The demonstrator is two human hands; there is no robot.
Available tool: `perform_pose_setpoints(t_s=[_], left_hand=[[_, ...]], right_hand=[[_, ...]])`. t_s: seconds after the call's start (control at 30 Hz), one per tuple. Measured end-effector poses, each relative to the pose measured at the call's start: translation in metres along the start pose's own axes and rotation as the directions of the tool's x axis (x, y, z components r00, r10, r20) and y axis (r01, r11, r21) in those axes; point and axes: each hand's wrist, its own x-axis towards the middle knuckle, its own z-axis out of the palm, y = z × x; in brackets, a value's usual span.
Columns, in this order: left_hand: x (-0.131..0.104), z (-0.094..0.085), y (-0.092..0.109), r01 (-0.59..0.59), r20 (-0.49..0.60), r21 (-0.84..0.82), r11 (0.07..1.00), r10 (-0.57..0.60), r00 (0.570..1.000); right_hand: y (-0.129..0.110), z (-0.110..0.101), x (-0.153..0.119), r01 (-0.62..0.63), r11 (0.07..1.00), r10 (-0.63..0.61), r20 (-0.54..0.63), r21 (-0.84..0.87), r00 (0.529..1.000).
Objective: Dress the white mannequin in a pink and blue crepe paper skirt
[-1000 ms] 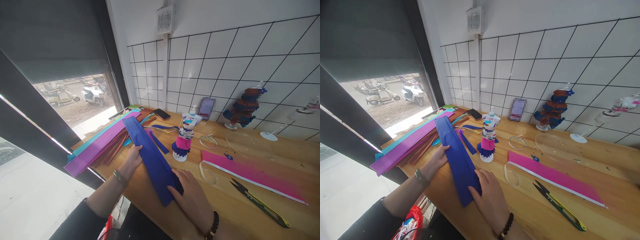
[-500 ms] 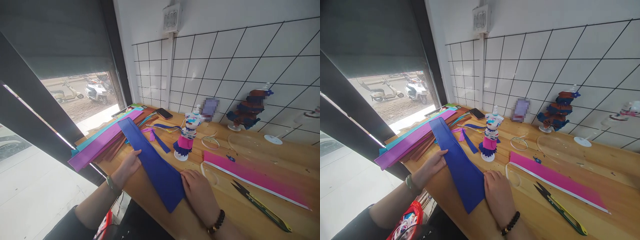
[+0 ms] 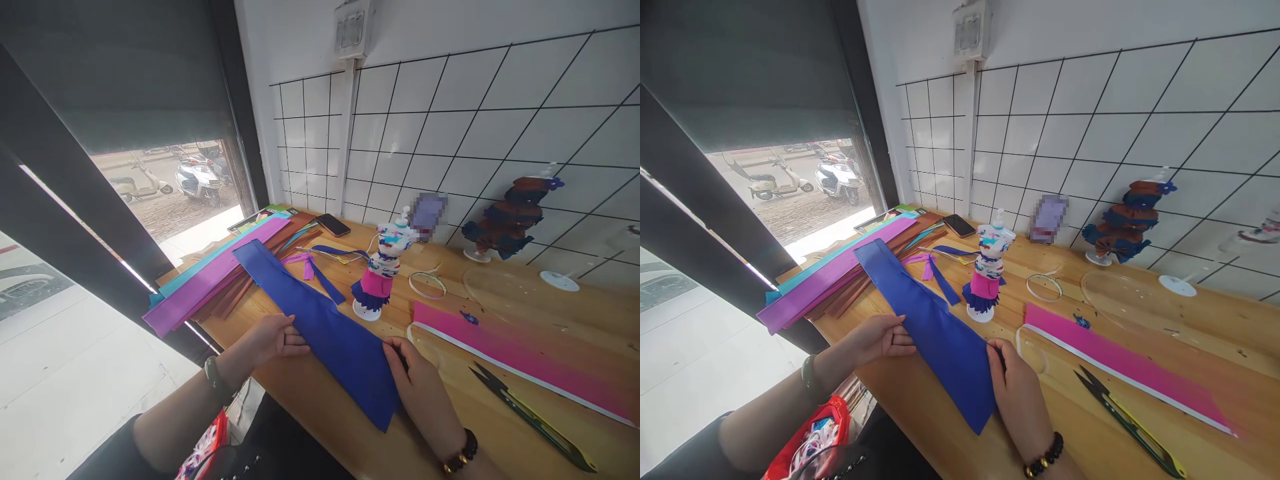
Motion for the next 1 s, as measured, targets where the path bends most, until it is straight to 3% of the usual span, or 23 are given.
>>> perform_pose_setpoints(t_s=[0.17,0.27,0.43,0.5,0.57,0.63,0.67,0.73,0.83,1.0], left_hand=[[-0.008,0.000,-0.001,0.056,-0.046,0.118,0.991,-0.051,0.998],[-0.010,0.000,-0.001,0.087,-0.104,0.283,0.955,-0.059,0.993],[-0.009,-0.001,-0.002,0.026,-0.009,0.672,0.740,-0.026,1.000],[-0.004,-0.002,-0.002,-0.100,0.047,0.773,0.626,0.102,0.994],[0.002,-0.002,-0.002,-0.253,0.103,0.877,0.408,0.354,0.930],[0.009,-0.002,0.001,-0.322,0.208,0.942,0.098,0.581,0.787],[0.013,-0.002,0.002,-0.323,0.275,0.945,-0.046,0.644,0.714],[0.022,-0.002,0.006,-0.310,0.397,0.916,-0.253,0.678,0.619],[0.036,-0.002,0.012,-0.309,0.513,0.857,-0.411,0.642,0.570],[0.055,-0.002,0.017,-0.309,0.593,0.795,-0.521,0.565,0.574]], right_hand=[[0.008,-0.004,0.001,-0.045,0.999,0.045,0.005,0.024,0.999],[0.009,-0.004,0.002,-0.039,0.999,0.039,0.020,0.022,0.999],[0.009,0.000,0.000,0.010,0.999,-0.006,0.090,-0.047,0.996],[0.009,0.001,-0.001,0.025,0.997,-0.017,0.109,-0.078,0.994],[0.010,0.002,-0.002,0.039,0.995,-0.029,0.114,-0.089,0.993],[0.010,0.002,-0.002,0.058,0.995,-0.048,0.117,-0.085,0.992],[0.011,0.002,-0.002,0.071,0.994,-0.061,0.122,-0.080,0.991],[0.010,0.002,-0.001,0.087,0.994,-0.077,0.135,-0.072,0.988],[0.009,0.002,-0.001,0.091,0.993,-0.080,0.152,-0.069,0.985],[0.007,0.001,-0.002,0.103,0.991,-0.088,0.163,-0.087,0.983]])
